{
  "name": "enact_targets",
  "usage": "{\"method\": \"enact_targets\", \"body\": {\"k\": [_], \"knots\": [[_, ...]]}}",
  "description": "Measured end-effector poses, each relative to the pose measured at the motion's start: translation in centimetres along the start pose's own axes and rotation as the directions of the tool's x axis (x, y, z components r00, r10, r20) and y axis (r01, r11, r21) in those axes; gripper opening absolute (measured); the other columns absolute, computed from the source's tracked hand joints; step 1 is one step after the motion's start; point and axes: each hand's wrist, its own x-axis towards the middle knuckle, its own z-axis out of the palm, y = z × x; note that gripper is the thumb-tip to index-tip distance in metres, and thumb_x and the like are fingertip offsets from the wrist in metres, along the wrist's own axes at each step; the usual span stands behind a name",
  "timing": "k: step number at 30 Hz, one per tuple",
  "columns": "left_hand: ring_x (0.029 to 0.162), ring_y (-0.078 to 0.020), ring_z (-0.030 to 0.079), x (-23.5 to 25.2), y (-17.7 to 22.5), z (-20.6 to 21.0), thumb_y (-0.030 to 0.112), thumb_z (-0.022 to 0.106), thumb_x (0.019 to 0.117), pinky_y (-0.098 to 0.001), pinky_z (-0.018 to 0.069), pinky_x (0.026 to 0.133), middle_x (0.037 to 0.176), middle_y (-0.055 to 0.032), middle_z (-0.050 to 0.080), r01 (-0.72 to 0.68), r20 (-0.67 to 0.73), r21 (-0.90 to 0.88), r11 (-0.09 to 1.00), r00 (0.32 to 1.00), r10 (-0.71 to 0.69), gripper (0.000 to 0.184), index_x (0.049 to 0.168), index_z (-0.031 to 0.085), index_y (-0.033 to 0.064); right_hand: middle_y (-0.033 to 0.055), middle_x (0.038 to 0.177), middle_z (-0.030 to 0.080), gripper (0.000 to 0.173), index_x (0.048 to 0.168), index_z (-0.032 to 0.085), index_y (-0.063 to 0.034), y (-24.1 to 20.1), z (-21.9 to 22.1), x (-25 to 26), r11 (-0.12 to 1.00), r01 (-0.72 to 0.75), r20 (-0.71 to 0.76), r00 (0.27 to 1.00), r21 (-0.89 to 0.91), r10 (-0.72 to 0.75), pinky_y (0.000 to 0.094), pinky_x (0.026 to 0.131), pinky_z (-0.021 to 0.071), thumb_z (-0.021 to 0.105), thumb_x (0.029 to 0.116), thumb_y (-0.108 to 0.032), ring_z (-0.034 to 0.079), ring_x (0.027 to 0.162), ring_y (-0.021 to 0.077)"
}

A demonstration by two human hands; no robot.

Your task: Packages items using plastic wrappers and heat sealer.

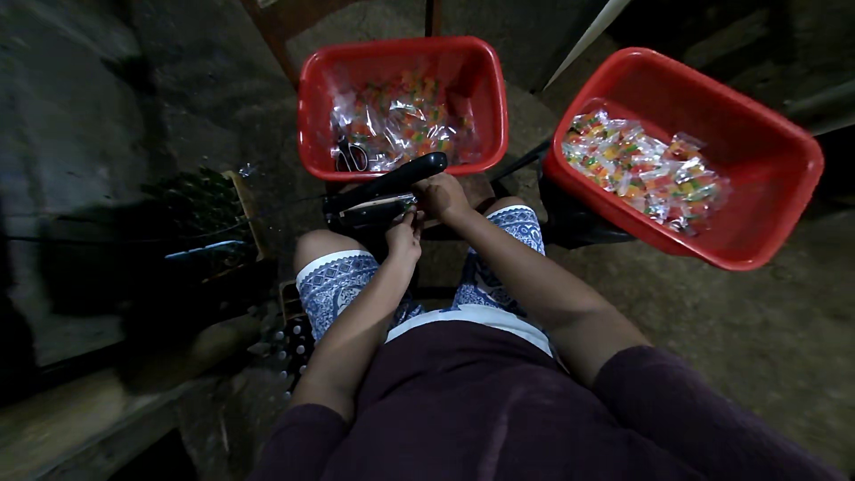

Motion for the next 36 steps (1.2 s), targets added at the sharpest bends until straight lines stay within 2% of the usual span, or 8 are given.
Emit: {"method": "enact_targets", "body": {"k": [6, 11, 15, 17, 20, 22, 29, 36], "knots": [[0.085, -0.0129, 0.064, -0.2, 0.1, 0.2, 0.008, 0.062, 0.1009, -0.0255, 0.0554, 0.079, 0.101, -0.0084, 0.064, 0.023, -0.021, -0.016, 1.000, 1.000, -0.023, 0.018, 0.117, 0.058, 0.0000, 0.0171, 0.114, 0.073, 0.020, 0.111, 0.076, -0.0055, 0.1, -0.7, -0.1, 0.999, -0.011, 0.032, 0.999, 0.039, 0.009, 0.0557, 0.099, 0.0520, 0.062, 0.0989, -0.013, 0.067, 0.115, 0.0366], [0.088, -0.0140, 0.064, -0.2, 0.1, 0.2, 0.009, 0.061, 0.1017, -0.0262, 0.0547, 0.080, 0.104, -0.0105, 0.064, 0.034, -0.014, -0.015, 0.999, 0.999, -0.034, 0.021, 0.120, 0.057, -0.0013, 0.0248, 0.122, 0.068, 0.030, 0.129, 0.064, 0.0003, -0.2, -6.5, 0.7, 0.941, -0.276, -0.013, 0.959, 0.196, 0.284, 0.0604, 0.100, 0.0496, 0.054, 0.1033, -0.009, 0.066, 0.116, 0.0421], [0.081, -0.0133, 0.067, -0.2, 0.2, 0.2, 0.008, 0.063, 0.1004, -0.0246, 0.0581, 0.076, 0.099, -0.0093, 0.065, 0.054, -0.028, -0.042, 0.998, 0.998, -0.055, 0.021, 0.119, 0.058, -0.0009, 0.0131, 0.112, 0.071, 0.035, 0.129, 0.063, -0.0034, -1.6, -11.4, 1.4, 0.889, -0.071, -0.217, 0.958, 0.452, 0.186, 0.0412, 0.092, 0.0557, 0.041, 0.1103, -0.022, 0.070, 0.099, 0.0202], [0.082, -0.0130, 0.066, 0.0, 0.1, 0.1, 0.008, 0.062, 0.1008, -0.0250, 0.0575, 0.076, 0.098, -0.0087, 0.065, 0.051, -0.013, -0.042, 0.998, 0.999, -0.052, 0.021, 0.119, 0.058, -0.0002, 0.0132, 0.120, 0.070, 0.042, 0.130, 0.065, -0.0044, -3.7, -12.9, 1.4, 0.934, -0.009, -0.101, 0.994, 0.358, 0.048, 0.0464, 0.096, 0.0525, 0.040, 0.1109, -0.032, 0.068, 0.106, 0.0227], [0.083, -0.0118, 0.064, 0.0, -0.1, 0.1, 0.009, 0.061, 0.1015, -0.0243, 0.0562, 0.076, 0.099, -0.0073, 0.065, 0.020, 0.010, -0.023, 1.000, 1.000, -0.020, 0.018, 0.117, 0.059, 0.0005, 0.0159, 0.134, 0.066, 0.052, 0.130, 0.070, -0.0089, -4.0, -9.9, 2.2, 1.000, 0.017, 0.143, 0.990, 0.019, -0.019, 0.0634, 0.110, 0.0379, 0.038, 0.1098, -0.045, 0.059, 0.129, 0.0346], [0.089, -0.0137, 0.064, -0.2, 0.1, 0.2, 0.009, 0.061, 0.1015, -0.0257, 0.0555, 0.079, 0.106, -0.0094, 0.065, 0.023, -0.002, 0.000, 1.000, 1.000, -0.023, 0.020, 0.119, 0.060, -0.0006, 0.0132, 0.143, 0.062, 0.049, 0.132, 0.069, -0.0090, -2.2, -6.6, 2.4, 0.998, 0.015, 0.163, 0.987, -0.053, -0.006, 0.0628, 0.115, 0.0313, 0.037, 0.1106, -0.040, 0.050, 0.140, 0.0334], [0.100, -0.0177, 0.063, -0.2, 0.3, 0.2, 0.008, 0.058, 0.1027, -0.0266, 0.0552, 0.085, 0.122, -0.0157, 0.058, 0.063, -0.007, -0.019, 0.998, 0.998, -0.063, 0.033, 0.132, 0.049, -0.0039, 0.0132, 0.152, 0.054, 0.046, 0.140, 0.063, -0.0090, 1.0, -1.9, 1.5, 0.999, -0.035, 0.025, 0.999, 0.001, 0.034, 0.0655, 0.122, 0.0190, 0.035, 0.1117, -0.033, 0.039, 0.149, 0.0364], [0.085, -0.0109, 0.067, -0.4, 0.5, 0.3, 0.009, 0.062, 0.1008, -0.0218, 0.0569, 0.076, 0.105, -0.0104, 0.063, 0.083, -0.030, -0.027, 0.996, 0.996, -0.084, 0.026, 0.122, 0.051, -0.0008, 0.0072, 0.156, 0.051, 0.046, 0.148, 0.056, -0.0134, 1.6, 0.3, 1.0, 0.996, -0.070, -0.092, 0.994, -0.056, 0.064, 0.0733, 0.120, 0.0060, 0.034, 0.1115, -0.030, 0.033, 0.152, 0.0337]]}}
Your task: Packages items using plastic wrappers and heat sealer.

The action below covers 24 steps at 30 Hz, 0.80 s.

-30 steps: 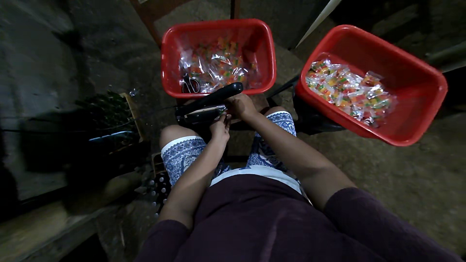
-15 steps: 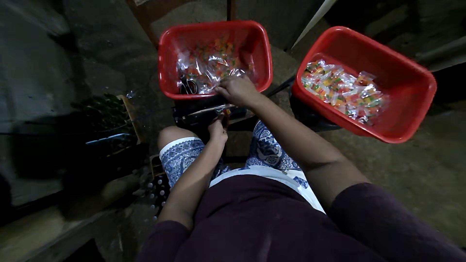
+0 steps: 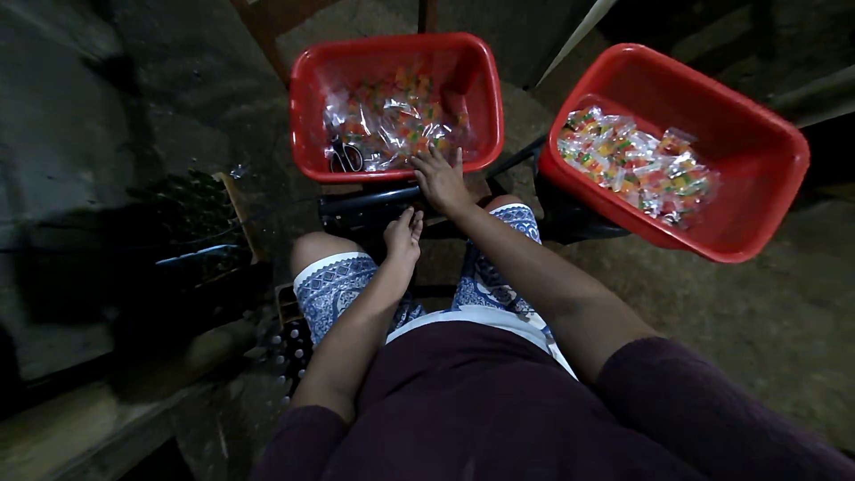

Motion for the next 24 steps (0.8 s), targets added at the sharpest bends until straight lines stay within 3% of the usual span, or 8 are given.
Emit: {"method": "enact_targets", "body": {"k": [8, 22, 24], "knots": [[0.087, -0.0132, 0.068, -0.6, 0.0, -0.5, 0.018, 0.061, 0.1038, -0.0257, 0.0574, 0.077, 0.102, -0.0091, 0.066, -0.050, 0.025, 0.077, 0.996, 0.999, 0.048, 0.024, 0.120, 0.055, 0.0007, 0.0048, 0.155, 0.052, 0.045, 0.148, 0.057, -0.0170, 0.4, 0.4, 0.1, 1.000, 0.017, -0.013, 1.000, -0.012, -0.018, 0.0738, 0.119, 0.0049, 0.034, 0.1115, -0.029, 0.032, 0.153, 0.0338], [0.090, -0.0148, 0.069, -0.1, 0.1, -0.4, 0.017, 0.060, 0.1041, -0.0270, 0.0575, 0.078, 0.107, -0.0123, 0.066, -0.068, 0.034, 0.125, 0.990, 0.997, 0.064, 0.026, 0.122, 0.055, -0.0008, 0.0022, 0.157, 0.050, 0.046, 0.149, 0.057, -0.0207, 0.4, -0.2, 0.4, 1.000, -0.005, 0.071, 0.997, 0.006, 0.005, 0.0711, 0.121, 0.0040, 0.031, 0.1116, -0.030, 0.027, 0.155, 0.0323], [0.092, -0.0165, 0.068, 0.0, 0.1, -0.4, 0.017, 0.060, 0.1042, -0.0283, 0.0575, 0.080, 0.111, -0.0139, 0.065, -0.067, 0.036, 0.124, 0.990, 0.997, 0.063, 0.028, 0.125, 0.053, -0.0015, 0.0052, 0.158, 0.048, 0.046, 0.150, 0.054, -0.0199, 0.2, -0.9, 0.5, 1.000, -0.012, 0.109, 0.994, 0.028, 0.009, 0.0734, 0.119, 0.0023, 0.032, 0.1119, -0.032, 0.025, 0.156, 0.0348]]}}
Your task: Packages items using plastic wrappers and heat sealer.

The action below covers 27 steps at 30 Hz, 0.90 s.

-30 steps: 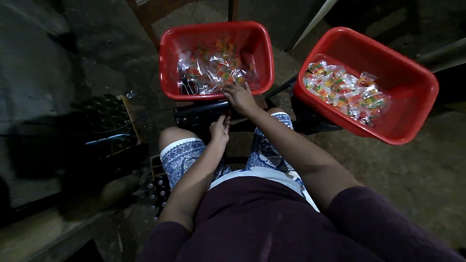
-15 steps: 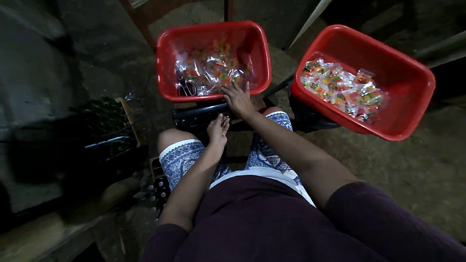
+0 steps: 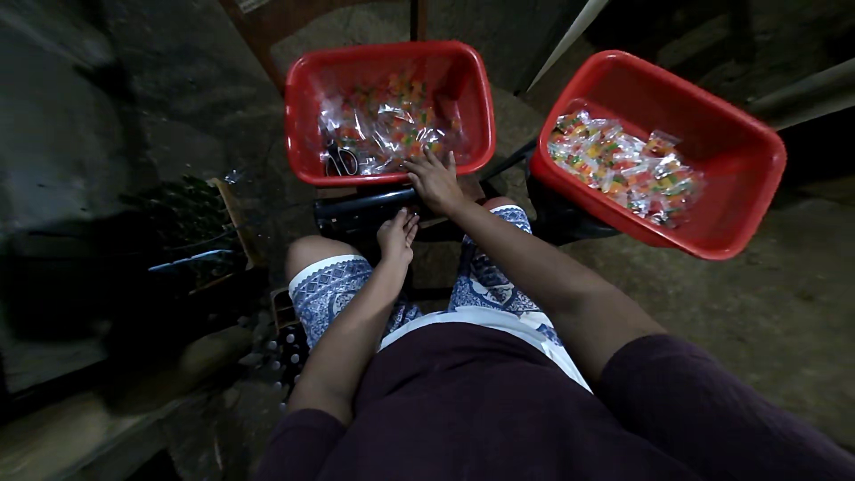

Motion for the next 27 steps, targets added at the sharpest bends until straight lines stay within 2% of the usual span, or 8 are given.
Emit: {"method": "enact_targets", "body": {"k": [3, 5, 8, 10, 14, 16, 20, 27], "knots": [[0.095, -0.0183, 0.066, 0.1, -0.1, -0.2, 0.016, 0.059, 0.1047, -0.0301, 0.0569, 0.081, 0.117, -0.0159, 0.062, -0.008, 0.012, 0.005, 1.000, 1.000, 0.008, 0.032, 0.129, 0.051, -0.0031, 0.0124, 0.160, 0.043, 0.049, 0.154, 0.049, -0.0162, -1.0, -1.9, 0.2, 0.999, -0.015, 0.087, 0.996, 0.040, 0.011, 0.0760, 0.118, 0.0025, 0.033, 0.1125, -0.036, 0.024, 0.155, 0.0384], [0.091, -0.0174, 0.067, 0.3, -0.2, -0.2, 0.013, 0.056, 0.1050, -0.0301, 0.0568, 0.078, 0.110, -0.0143, 0.066, -0.018, 0.010, 0.024, 1.000, 1.000, 0.018, 0.025, 0.124, 0.056, -0.0024, 0.0124, 0.161, 0.042, 0.050, 0.155, 0.048, -0.0175, -1.9, -3.4, 0.5, 0.998, -0.017, 0.108, 0.994, 0.058, 0.010, 0.0748, 0.119, 0.0049, 0.032, 0.1126, -0.038, 0.026, 0.154, 0.0376], [0.084, -0.0152, 0.068, 0.4, -0.4, -0.4, 0.010, 0.055, 0.1045, -0.0285, 0.0573, 0.073, 0.099, -0.0120, 0.070, -0.045, 0.036, 0.057, 0.997, 0.998, 0.043, 0.019, 0.117, 0.061, -0.0027, 0.0120, 0.158, 0.047, 0.051, 0.154, 0.049, -0.0156, -3.3, -5.1, 1.1, 0.997, 0.001, 0.098, 0.995, 0.079, -0.008, 0.0729, 0.120, 0.0077, 0.033, 0.1123, -0.039, 0.030, 0.153, 0.0351], [0.082, -0.0152, 0.069, 0.3, -0.3, -0.4, 0.010, 0.055, 0.1043, -0.0278, 0.0574, 0.072, 0.099, -0.0122, 0.070, -0.043, 0.040, 0.056, 0.998, 0.998, 0.040, 0.019, 0.118, 0.061, -0.0026, 0.0108, 0.157, 0.049, 0.051, 0.153, 0.050, -0.0151, -3.6, -5.5, 1.4, 0.997, 0.013, 0.089, 0.996, 0.075, -0.020, 0.0730, 0.120, 0.0072, 0.032, 0.1124, -0.039, 0.031, 0.153, 0.0341], [0.078, -0.0147, 0.069, 0.7, -0.3, -0.6, 0.008, 0.057, 0.1029, -0.0261, 0.0576, 0.068, 0.098, -0.0128, 0.070, -0.039, 0.033, 0.062, 0.997, 0.999, 0.037, 0.019, 0.117, 0.061, -0.0036, 0.0107, 0.154, 0.052, 0.049, 0.150, 0.054, -0.0143, -3.1, -4.6, 1.1, 0.998, 0.002, 0.063, 0.998, 0.069, -0.007, 0.0712, 0.121, 0.0091, 0.033, 0.1124, -0.037, 0.034, 0.152, 0.0341], [0.078, -0.0144, 0.067, 0.8, -0.2, -0.5, 0.009, 0.057, 0.1030, -0.0267, 0.0575, 0.069, 0.097, -0.0123, 0.067, -0.052, 0.038, 0.092, 0.994, 0.998, 0.049, 0.018, 0.116, 0.059, -0.0040, 0.0104, 0.154, 0.052, 0.048, 0.150, 0.054, -0.0139, -2.4, -3.7, 0.8, 0.996, -0.004, 0.048, 0.999, 0.089, 0.000, 0.0715, 0.120, 0.0087, 0.033, 0.1125, -0.036, 0.034, 0.152, 0.0347], [0.082, -0.0143, 0.068, 0.5, 0.3, -0.4, 0.014, 0.061, 0.1031, -0.0279, 0.0582, 0.074, 0.102, -0.0134, 0.066, -0.057, 0.036, 0.134, 0.989, 0.998, 0.053, 0.027, 0.121, 0.055, -0.0059, 0.0088, 0.155, 0.051, 0.048, 0.150, 0.054, -0.0135, -1.1, -2.1, 0.4, 0.993, 0.004, 0.022, 1.000, 0.114, -0.006, 0.0712, 0.121, 0.0067, 0.033, 0.1124, -0.034, 0.033, 0.152, 0.0341], [0.076, -0.0102, 0.068, 0.5, 0.5, -0.5, 0.015, 0.063, 0.1021, -0.0244, 0.0570, 0.069, 0.092, -0.0092, 0.069, -0.062, 0.034, 0.168, 0.984, 0.998, 0.057, 0.023, 0.115, 0.057, -0.0034, 0.0086, 0.153, 0.054, 0.046, 0.148, 0.057, -0.0127, -0.5, -0.7, 0.3, 0.996, 0.018, -0.054, 0.998, 0.088, -0.013, 0.0716, 0.121, 0.0070, 0.034, 0.1121, -0.031, 0.035, 0.152, 0.0345]]}}
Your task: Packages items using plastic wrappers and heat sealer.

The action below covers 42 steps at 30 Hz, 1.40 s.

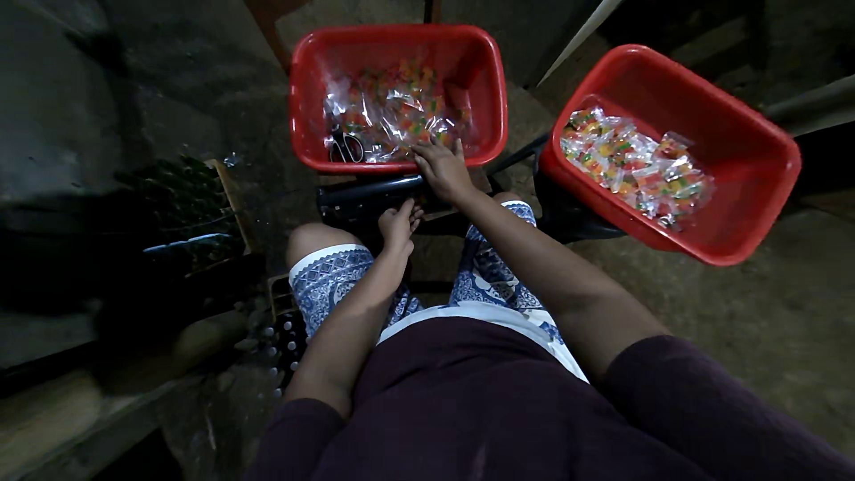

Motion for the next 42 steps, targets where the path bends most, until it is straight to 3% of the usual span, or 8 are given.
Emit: {"method": "enact_targets", "body": {"k": [6, 23, 30, 32, 34, 35, 39, 42], "knots": [[0.076, -0.0096, 0.069, 0.0, -0.1, -0.2, 0.019, 0.062, 0.1037, -0.0234, 0.0578, 0.069, 0.092, -0.0073, 0.069, 0.048, 0.005, -0.016, 0.999, 0.999, -0.048, 0.024, 0.114, 0.057, -0.0014, 0.0044, 0.150, 0.058, 0.044, 0.147, 0.058, -0.0166, 0.8, 1.6, -0.4, 0.996, 0.013, -0.093, 0.995, -0.084, -0.021, 0.0722, 0.121, 0.0058, 0.035, 0.1113, -0.028, 0.036, 0.151, 0.0333], [0.080, -0.0123, 0.070, 0.0, -0.6, 0.1, 0.022, 0.060, 0.1044, -0.0257, 0.0589, 0.072, 0.096, -0.0086, 0.070, 0.046, -0.003, -0.054, 0.998, 0.999, -0.046, 0.025, 0.115, 0.057, -0.0009, 0.0022, 0.150, 0.057, 0.043, 0.147, 0.058, -0.0173, 1.3, 2.1, -0.4, 0.995, 0.013, -0.130, 0.991, -0.098, -0.025, 0.0686, 0.122, 0.0089, 0.036, 0.1106, -0.026, 0.037, 0.151, 0.0313], [0.089, -0.0158, 0.068, -0.1, -0.7, 0.4, 0.022, 0.062, 0.1037, -0.0295, 0.0577, 0.078, 0.107, -0.0125, 0.066, 0.042, -0.003, -0.080, 0.996, 0.999, -0.043, 0.032, 0.124, 0.054, -0.0013, 0.0049, 0.152, 0.055, 0.045, 0.148, 0.056, -0.0171, 0.7, 0.8, -0.1, 0.998, 0.003, -0.015, 1.000, -0.056, -0.003, 0.0711, 0.121, 0.0049, 0.034, 0.1119, -0.029, 0.035, 0.152, 0.0332], [0.093, -0.0178, 0.067, -0.1, -0.5, 0.5, 0.020, 0.060, 0.1045, -0.0309, 0.0570, 0.080, 0.112, -0.0143, 0.064, 0.042, 0.000, -0.085, 0.996, 0.999, -0.042, 0.033, 0.128, 0.053, -0.0018, 0.0115, 0.144, 0.061, 0.045, 0.141, 0.062, -0.0098, -0.1, -1.1, 0.0, 0.996, 0.027, 0.027, 0.999, 0.083, -0.029, 0.0662, 0.122, 0.0138, 0.034, 0.1124, -0.031, 0.048, 0.143, 0.0317], [0.089, -0.0187, 0.067, -0.3, -0.4, 0.7, 0.016, 0.058, 0.1048, -0.0323, 0.0569, 0.078, 0.109, -0.0143, 0.068, 0.024, 0.001, -0.094, 0.995, 1.000, -0.024, 0.027, 0.125, 0.058, -0.0014, 0.0173, 0.126, 0.069, 0.043, 0.129, 0.068, -0.0028, -1.0, -3.2, -0.3, 0.954, 0.054, -0.042, 0.998, 0.296, -0.044, 0.0538, 0.113, 0.0413, 0.041, 0.1112, -0.030, 0.064, 0.122, 0.0296], [0.088, -0.0186, 0.068, -0.7, -0.3, 0.8, 0.015, 0.057, 0.1051, -0.0325, 0.0573, 0.077, 0.107, -0.0139, 0.068, 0.016, 0.018, -0.098, 0.995, 1.000, -0.014, 0.025, 0.124, 0.058, -0.0012, 0.0184, 0.123, 0.070, 0.041, 0.127, 0.068, 0.0004, -1.4, -4.1, -0.6, 0.902, 0.075, -0.092, 0.995, 0.425, -0.039, 0.0482, 0.106, 0.0480, 0.042, 0.1109, -0.027, 0.067, 0.116, 0.0266], [0.087, -0.0164, 0.068, -3.9, 0.7, 0.0, 0.016, 0.058, 0.1051, -0.0319, 0.0589, 0.080, 0.105, -0.0114, 0.067, -0.068, 0.187, -0.002, 0.998, 0.980, 0.067, 0.028, 0.127, 0.056, -0.0005, 0.0174, 0.132, 0.063, 0.047, 0.141, 0.051, 0.0061, -1.6, -6.3, -3.8, 0.630, 0.146, -0.246, 0.966, 0.763, 0.074, 0.0341, 0.104, 0.0512, 0.032, 0.1110, -0.025, 0.063, 0.118, 0.0161], [0.089, -0.0155, 0.071, -7.2, 1.9, -1.2, 0.009, 0.059, 0.1034, -0.0321, 0.0608, 0.081, 0.103, -0.0097, 0.071, -0.269, 0.323, 0.090, 0.959, 0.919, 0.227, 0.024, 0.124, 0.059, -0.0028, 0.0093, 0.120, 0.066, 0.040, 0.135, 0.052, 0.0019, -1.8, -6.5, -8.3, 0.476, 0.049, -0.206, 0.937, 0.878, 0.284, 0.0326, 0.095, 0.0546, 0.036, 0.1113, -0.027, 0.065, 0.107, 0.0123]]}}
